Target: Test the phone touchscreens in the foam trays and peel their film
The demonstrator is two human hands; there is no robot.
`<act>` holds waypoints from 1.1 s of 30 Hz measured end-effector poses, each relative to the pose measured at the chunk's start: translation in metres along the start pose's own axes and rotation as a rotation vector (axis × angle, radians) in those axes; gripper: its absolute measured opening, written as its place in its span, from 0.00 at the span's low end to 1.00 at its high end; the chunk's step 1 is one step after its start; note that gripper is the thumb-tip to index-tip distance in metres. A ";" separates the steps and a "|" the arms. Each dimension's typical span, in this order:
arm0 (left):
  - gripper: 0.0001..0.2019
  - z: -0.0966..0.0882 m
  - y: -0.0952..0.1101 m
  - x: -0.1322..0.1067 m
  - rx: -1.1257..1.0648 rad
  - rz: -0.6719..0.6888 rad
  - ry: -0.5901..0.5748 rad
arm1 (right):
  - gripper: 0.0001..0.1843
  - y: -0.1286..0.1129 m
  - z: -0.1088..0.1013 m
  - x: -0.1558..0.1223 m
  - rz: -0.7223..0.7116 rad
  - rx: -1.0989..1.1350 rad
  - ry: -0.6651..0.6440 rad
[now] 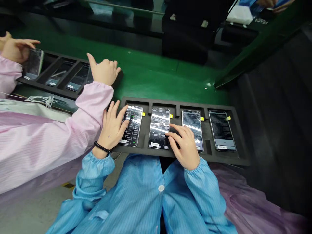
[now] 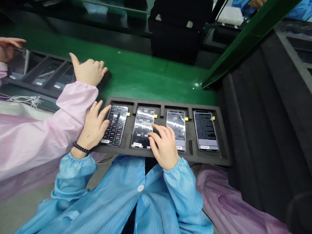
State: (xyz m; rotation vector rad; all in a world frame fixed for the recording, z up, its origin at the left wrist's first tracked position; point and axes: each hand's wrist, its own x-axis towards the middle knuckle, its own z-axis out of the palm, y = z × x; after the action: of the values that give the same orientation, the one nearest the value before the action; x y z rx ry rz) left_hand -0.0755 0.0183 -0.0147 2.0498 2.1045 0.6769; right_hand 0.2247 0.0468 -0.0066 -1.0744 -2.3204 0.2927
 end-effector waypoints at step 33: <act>0.32 0.014 -0.025 0.008 -0.127 -0.034 0.060 | 0.20 0.012 0.012 0.085 -0.065 -0.316 -0.234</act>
State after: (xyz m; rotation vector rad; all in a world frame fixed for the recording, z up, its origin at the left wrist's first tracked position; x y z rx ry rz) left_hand -0.0936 0.0302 -0.0359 1.9460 2.0654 0.8534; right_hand 0.1807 0.1190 0.0122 -1.1612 -2.6698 0.0252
